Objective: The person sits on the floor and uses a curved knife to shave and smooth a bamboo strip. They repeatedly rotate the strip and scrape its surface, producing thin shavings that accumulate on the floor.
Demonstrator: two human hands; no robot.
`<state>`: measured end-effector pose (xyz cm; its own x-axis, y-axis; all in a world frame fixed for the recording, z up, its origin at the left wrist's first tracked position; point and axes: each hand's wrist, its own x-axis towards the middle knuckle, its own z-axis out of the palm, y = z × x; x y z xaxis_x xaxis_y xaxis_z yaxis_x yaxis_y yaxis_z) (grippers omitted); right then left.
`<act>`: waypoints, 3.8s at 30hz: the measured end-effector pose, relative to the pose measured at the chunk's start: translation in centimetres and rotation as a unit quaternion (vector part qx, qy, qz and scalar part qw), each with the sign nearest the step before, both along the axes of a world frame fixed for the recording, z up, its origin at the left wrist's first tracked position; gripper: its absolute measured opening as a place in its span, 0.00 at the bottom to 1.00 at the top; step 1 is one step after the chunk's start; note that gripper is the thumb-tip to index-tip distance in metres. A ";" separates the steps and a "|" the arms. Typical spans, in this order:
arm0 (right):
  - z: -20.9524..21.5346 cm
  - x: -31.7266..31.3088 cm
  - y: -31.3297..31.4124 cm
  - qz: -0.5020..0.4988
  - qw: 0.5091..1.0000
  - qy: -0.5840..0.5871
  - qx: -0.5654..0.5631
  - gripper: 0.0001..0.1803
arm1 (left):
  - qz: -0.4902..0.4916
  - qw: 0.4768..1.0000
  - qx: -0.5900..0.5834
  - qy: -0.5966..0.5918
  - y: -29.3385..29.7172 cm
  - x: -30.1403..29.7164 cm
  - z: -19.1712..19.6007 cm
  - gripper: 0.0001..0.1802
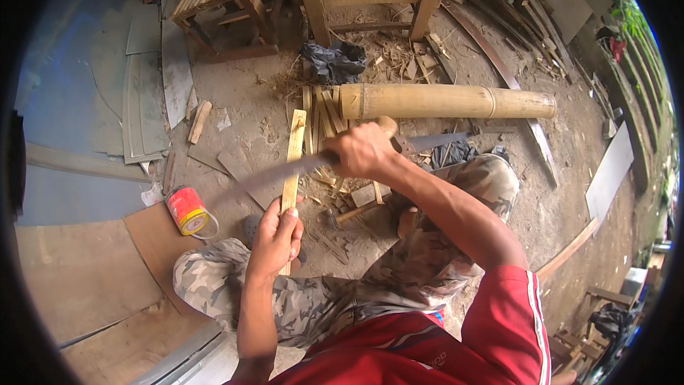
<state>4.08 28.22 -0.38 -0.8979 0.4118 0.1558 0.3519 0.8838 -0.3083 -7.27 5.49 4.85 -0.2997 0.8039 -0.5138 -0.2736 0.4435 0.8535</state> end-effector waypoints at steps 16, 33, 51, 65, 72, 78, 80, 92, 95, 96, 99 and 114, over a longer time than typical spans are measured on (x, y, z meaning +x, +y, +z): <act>0.1 0.5 -4.6 0.023 0.997 0.071 0.014 0.09 | 0.036 0.996 0.003 0.084 -0.1 0.0 -0.7 0.17; 0.3 -1.0 -0.7 -0.083 0.978 -0.169 -0.092 0.10 | 0.005 0.972 0.017 0.234 0.2 0.7 -2.3 0.17; -1.2 -1.8 0.8 -0.152 0.970 -0.151 -0.112 0.14 | -0.027 0.960 -0.035 0.277 0.4 1.1 -1.6 0.14; -0.5 -0.9 1.1 -0.229 0.910 0.039 -0.342 0.25 | 0.111 0.991 0.034 0.071 0.8 -0.1 -0.3 0.16; 2.6 -0.9 -1.9 -0.179 0.908 0.091 -0.367 0.25 | 0.140 0.984 0.110 -0.017 0.9 -0.3 -1.2 0.14; 1.2 -0.5 -4.2 -0.033 0.980 0.102 -0.168 0.09 | 0.081 0.987 0.132 0.040 0.4 -0.2 -1.8 0.13; 1.9 -0.6 -5.5 0.002 0.993 0.033 -0.115 0.08 | 0.061 0.988 0.124 0.071 0.0 -0.4 -3.0 0.14; 0.2 -1.7 -4.1 -0.003 0.999 0.009 -0.042 0.11 | 0.115 0.992 0.058 0.003 0.8 0.2 -1.2 0.21; 1.9 -1.8 -4.1 0.016 1.000 0.001 0.006 0.08 | 0.052 0.993 0.031 0.102 -0.1 -0.1 -2.4 0.25; 0.3 -2.1 -2.0 -0.042 0.999 -0.020 -0.003 0.08 | 0.050 0.994 0.034 0.091 -0.3 0.1 -2.1 0.25; 0.3 -1.8 2.6 -0.115 0.985 0.124 0.019 0.11 | 0.061 0.995 0.044 0.058 0.1 0.7 -0.5 0.26; 1.2 -0.2 4.5 -0.230 0.954 0.039 -0.189 0.12 | 0.123 0.986 0.097 -0.057 0.1 -0.4 0.8 0.20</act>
